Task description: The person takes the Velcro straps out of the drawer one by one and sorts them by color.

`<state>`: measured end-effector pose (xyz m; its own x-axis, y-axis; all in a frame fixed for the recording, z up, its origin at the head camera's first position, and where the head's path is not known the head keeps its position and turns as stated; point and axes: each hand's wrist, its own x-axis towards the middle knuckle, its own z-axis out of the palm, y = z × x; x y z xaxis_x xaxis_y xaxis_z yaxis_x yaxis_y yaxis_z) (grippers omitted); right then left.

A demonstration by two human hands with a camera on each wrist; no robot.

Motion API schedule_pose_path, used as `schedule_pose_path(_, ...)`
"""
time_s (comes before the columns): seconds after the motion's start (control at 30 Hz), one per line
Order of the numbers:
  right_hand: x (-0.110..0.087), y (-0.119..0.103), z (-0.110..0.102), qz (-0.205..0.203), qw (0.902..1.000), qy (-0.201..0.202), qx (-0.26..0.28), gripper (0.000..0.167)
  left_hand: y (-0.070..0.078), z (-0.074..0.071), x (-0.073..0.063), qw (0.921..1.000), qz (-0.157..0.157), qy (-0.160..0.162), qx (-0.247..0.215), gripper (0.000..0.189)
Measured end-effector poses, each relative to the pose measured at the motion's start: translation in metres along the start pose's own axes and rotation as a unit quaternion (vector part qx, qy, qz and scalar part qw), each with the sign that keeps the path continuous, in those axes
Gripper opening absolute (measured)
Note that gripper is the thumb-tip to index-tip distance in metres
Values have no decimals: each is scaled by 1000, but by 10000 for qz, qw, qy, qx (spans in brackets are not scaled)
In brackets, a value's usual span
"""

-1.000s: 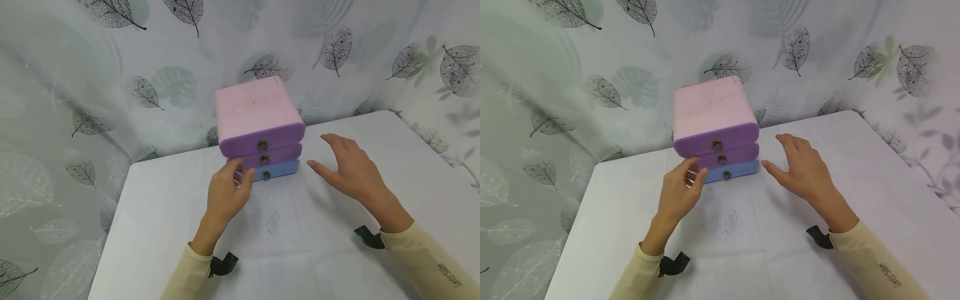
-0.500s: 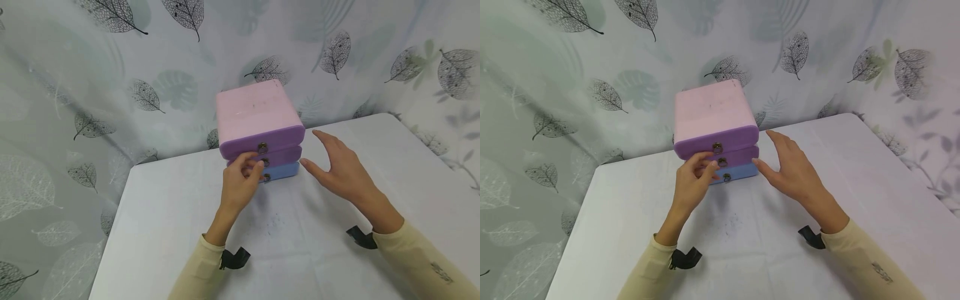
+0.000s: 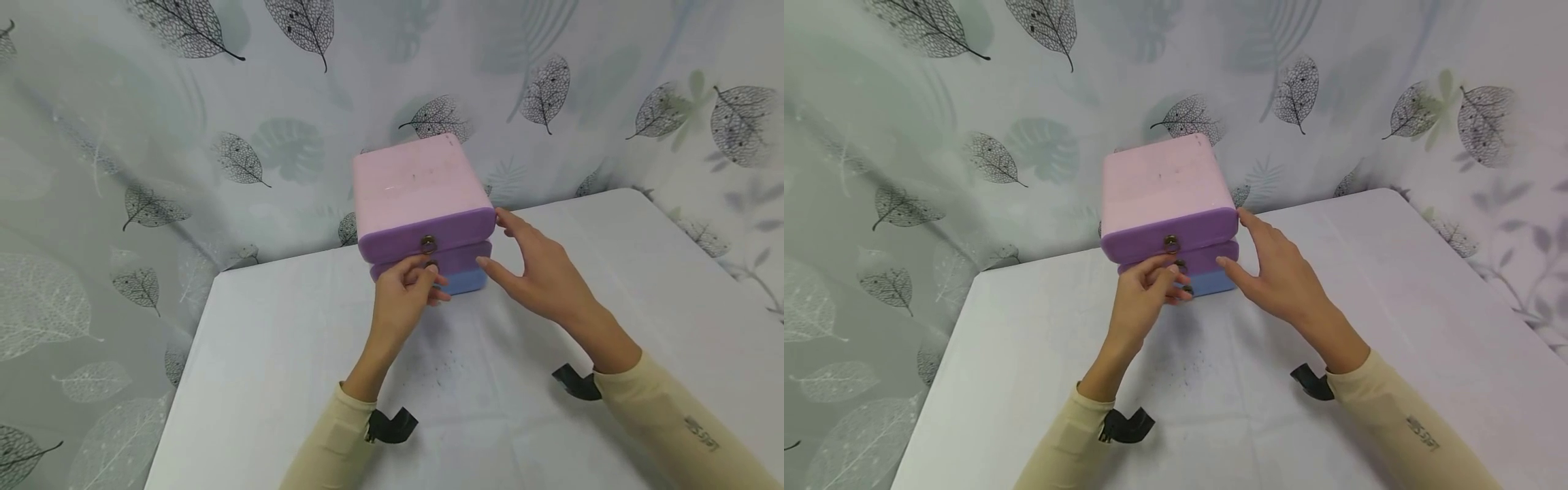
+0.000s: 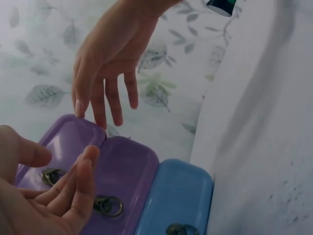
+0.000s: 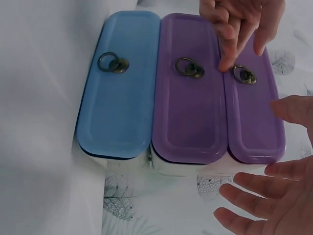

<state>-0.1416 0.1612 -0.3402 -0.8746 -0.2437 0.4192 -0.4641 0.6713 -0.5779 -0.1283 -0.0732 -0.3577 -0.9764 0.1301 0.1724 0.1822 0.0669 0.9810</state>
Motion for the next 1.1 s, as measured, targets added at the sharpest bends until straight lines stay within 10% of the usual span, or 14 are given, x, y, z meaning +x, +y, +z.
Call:
schedule_pose_path(0.53,0,2,7,-124,9998,118,106,79,-6,7,11,9857,-305,109,-1652,34)
schedule_pose_path(1.1,-3,0,2,-107,9998,38,131,83,-10,13,16,9896,54,288,-1408,38)
